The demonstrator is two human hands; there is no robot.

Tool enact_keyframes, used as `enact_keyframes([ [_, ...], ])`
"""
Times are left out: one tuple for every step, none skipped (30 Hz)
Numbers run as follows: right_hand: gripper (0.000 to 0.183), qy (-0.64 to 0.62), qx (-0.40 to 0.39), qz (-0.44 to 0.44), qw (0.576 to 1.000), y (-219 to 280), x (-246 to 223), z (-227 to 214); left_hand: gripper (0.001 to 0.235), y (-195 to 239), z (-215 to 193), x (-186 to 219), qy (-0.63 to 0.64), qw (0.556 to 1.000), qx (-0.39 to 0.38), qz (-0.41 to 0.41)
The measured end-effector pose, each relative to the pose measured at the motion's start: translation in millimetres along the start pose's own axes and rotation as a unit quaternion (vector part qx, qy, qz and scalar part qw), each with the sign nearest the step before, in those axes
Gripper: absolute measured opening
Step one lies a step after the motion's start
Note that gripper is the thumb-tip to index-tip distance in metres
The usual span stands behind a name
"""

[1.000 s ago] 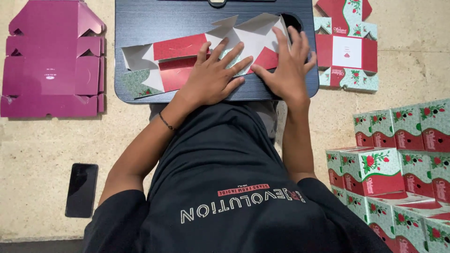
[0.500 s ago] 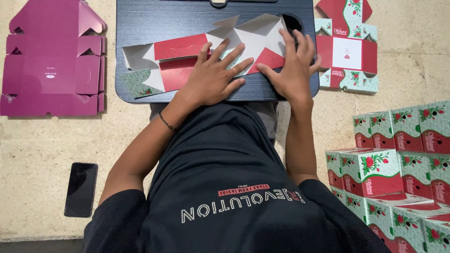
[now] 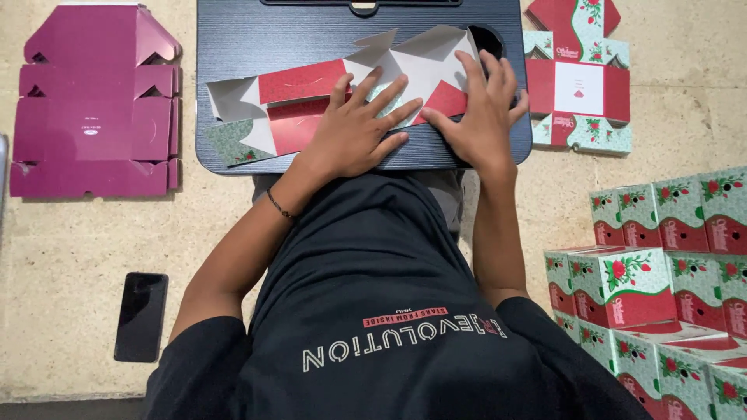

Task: The person folds a flat, pre-cut cardboard sheet into a small box. They crease the edges and tuck the flaps into place to form the box structure. The finished box is placed on a tray.

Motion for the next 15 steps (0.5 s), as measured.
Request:
enact_keyframes([
  [0.081, -0.01, 0.001, -0.016, 1.0, 1.2, -1.8, 1.8, 0.056, 0.2, 0.6, 0.0, 0.0, 1.0, -0.006, -0.002],
  [0.081, -0.009, 0.001, -0.016, 1.0, -1.6, 5.8, -3.0, 0.056, 0.8, 0.8, -1.4, 0.0, 1.0, -0.005, -0.002],
  [0.08, 0.003, 0.016, 0.014, 1.0, -4.3, 14.1, -8.0, 0.054, 1.3, 0.7, -2.4, -0.012, 1.0, 0.017, 0.012],
  [0.079, 0.016, 0.03, 0.044, 0.998, -7.5, 22.9, -13.7, 0.053, 1.5, 0.9, -2.7, -0.024, 0.999, 0.041, 0.025],
  [0.079, 0.017, 0.03, 0.043, 0.998, -5.8, 29.1, -24.4, 0.053, 5.4, -12.7, 0.0, -0.024, 0.999, 0.042, 0.024],
  [0.084, -0.003, 0.019, 0.044, 0.999, -3.8, 35.2, -35.1, 0.037, 9.4, -27.6, 3.1, -0.02, 0.993, 0.103, 0.056],
  [0.089, -0.023, 0.009, 0.045, 0.999, -1.8, 41.1, -45.8, 0.022, 13.6, -42.7, 6.0, -0.017, 0.982, 0.164, 0.088],
  [0.089, -0.022, 0.01, 0.044, 0.999, -0.8, 55.6, -51.7, 0.022, 24.0, -60.9, 10.4, -0.017, 0.982, 0.166, 0.088],
  [0.081, -0.09, 0.041, 0.01, 0.995, 0.2, 69.5, -58.3, 0.016, 35.0, -80.4, 14.9, 0.023, 0.965, 0.238, 0.105],
  [0.073, -0.158, 0.072, -0.024, 0.985, 2.5, 83.7, -64.5, 0.01, 46.6, -100.0, 19.6, 0.062, 0.942, 0.307, 0.123],
  [0.073, -0.158, 0.073, -0.024, 0.985, 1.9, 94.4, -68.3, 0.01, 67.0, -91.5, 9.0, 0.062, 0.941, 0.308, 0.124],
  [0.048, -0.162, 0.104, -0.029, 0.981, 2.6, 104.9, -71.2, 0.01, 89.8, -83.9, -2.3, 0.044, 0.92, 0.38, 0.085],
  [0.028, -0.166, 0.136, -0.035, 0.976, 3.3, 115.2, -74.1, 0.014, 113.0, -76.3, -13.7, 0.026, 0.892, 0.45, 0.046],
  [0.028, -0.167, 0.137, -0.037, 0.976, -1.4, 138.7, -64.8, 0.014, 140.1, -54.0, -30.3, 0.024, 0.891, 0.451, 0.047],
  [0.024, -0.15, 0.134, -0.007, 0.98, -6.1, 162.4, -55.3, 0.01, 167.5, -32.0, -48.6, -0.004, 0.887, 0.459, -0.046],
])
Point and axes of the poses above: each hand's wrist, its own y-axis away from the middle knuckle, its own z-axis out of the palm, x = y × z, the point moved 1 cm from there along -y, towards the middle knuckle, and after that the axes turned 4 degrees about -y, right-handed, at the moved point
